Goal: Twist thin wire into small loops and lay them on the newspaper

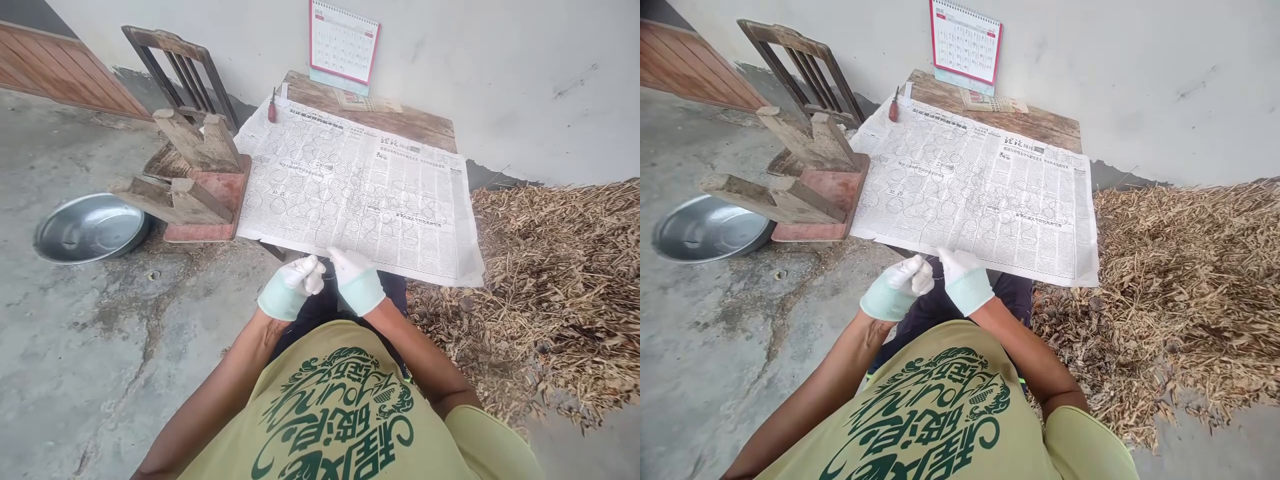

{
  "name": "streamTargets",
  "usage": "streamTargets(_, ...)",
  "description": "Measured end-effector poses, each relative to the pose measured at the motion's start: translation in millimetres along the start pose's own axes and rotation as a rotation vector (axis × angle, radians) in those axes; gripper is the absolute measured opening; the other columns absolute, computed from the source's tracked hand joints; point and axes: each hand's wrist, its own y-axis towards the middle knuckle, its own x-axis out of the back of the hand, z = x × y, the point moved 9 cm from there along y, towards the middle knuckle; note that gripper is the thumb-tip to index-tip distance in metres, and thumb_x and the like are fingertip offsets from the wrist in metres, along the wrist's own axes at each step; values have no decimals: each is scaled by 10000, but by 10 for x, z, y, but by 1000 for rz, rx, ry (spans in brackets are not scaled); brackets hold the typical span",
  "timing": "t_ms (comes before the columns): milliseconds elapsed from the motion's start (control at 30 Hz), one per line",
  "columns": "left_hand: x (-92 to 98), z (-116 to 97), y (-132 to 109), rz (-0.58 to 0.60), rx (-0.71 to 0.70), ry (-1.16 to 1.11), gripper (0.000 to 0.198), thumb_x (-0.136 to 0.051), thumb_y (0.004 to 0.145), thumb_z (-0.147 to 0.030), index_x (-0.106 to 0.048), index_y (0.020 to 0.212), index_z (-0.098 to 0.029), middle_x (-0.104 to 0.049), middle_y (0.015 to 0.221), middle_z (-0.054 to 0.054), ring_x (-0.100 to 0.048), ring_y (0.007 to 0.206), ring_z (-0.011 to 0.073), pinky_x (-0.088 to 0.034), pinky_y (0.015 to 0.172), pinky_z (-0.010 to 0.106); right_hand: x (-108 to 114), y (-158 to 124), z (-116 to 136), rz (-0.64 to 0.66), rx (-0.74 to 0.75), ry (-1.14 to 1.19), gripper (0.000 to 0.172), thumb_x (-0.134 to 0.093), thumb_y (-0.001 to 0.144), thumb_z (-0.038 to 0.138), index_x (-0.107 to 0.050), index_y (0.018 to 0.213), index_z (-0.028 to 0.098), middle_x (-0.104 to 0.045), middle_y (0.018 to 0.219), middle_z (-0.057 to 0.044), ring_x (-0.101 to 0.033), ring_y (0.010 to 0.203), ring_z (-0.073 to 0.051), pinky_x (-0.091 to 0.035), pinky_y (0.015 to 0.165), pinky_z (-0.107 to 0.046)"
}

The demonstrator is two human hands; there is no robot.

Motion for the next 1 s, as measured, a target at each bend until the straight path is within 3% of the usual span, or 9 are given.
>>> streamTargets(133,-71,0,-6,45,-44,-28,579,-835,786,-532,-504,483,-167,-414,434,-38,-354,394,62,-302,443,253,4,-6,-9,-10,-1,-15,328,-430,1051,146,-717,1207,169,-686,823,-75,-624,765,-198,-460,709,-304)
streamTargets(267,-96,-38,-34,31,-96,-52,589,-854,767,-514,-480,469,-171,-410,438,-40,-352,404,64,-295,444,252,-16,13,-7,3,-9,-10,308,-437,1054,154,-707,1199,187,-682,812,-62,-611,752,-191,-447,705,-300)
streamTargets(367,-26,-91,-65,-47,-145,-11,512,-845,766,-539,-578,546,-161,-479,496,-29,-392,448,76,-352,484,261,-10,27,8,13,-18,-4,315,-412,1072,181,-701,1196,182,-692,822,-69,-619,759,-195,-452,717,-305)
streamTargets(467,79,-135,-98,-127,-190,116,406,-829,782,-538,-733,785,-143,-529,549,-27,-443,515,99,-408,565,276,3,32,23,28,-36,-27,333,-396,1070,183,-699,1208,169,-694,820,-84,-625,760,-209,-460,732,-320)
streamTargets(600,208,-168,-151,-247,-209,350,426,-814,789,-506,-793,1009,-142,-585,599,-18,-477,569,119,-403,588,272,-15,42,52,69,-47,-50,330,-407,1055,178,-707,1192,161,-691,818,-100,-619,749,-229,-461,731,-341)
streamTargets(733,248,-235,-225,-349,-207,455,434,-815,766,-507,-823,1016,-152,-633,638,1,-482,571,118,-394,560,263,-51,57,78,122,-42,-114,309,-443,1020,145,-713,1171,145,-693,809,-111,-617,733,-238,-449,703,-350)
streamTargets(1000,204,-345,-315,-401,-162,581,437,-844,718,-500,-839,989,-157,-643,606,9,-505,558,127,-400,535,260,-45,63,129,193,-55,-195,281,-484,982,120,-696,1166,135,-687,793,-117,-629,709,-253,-426,644,-359)
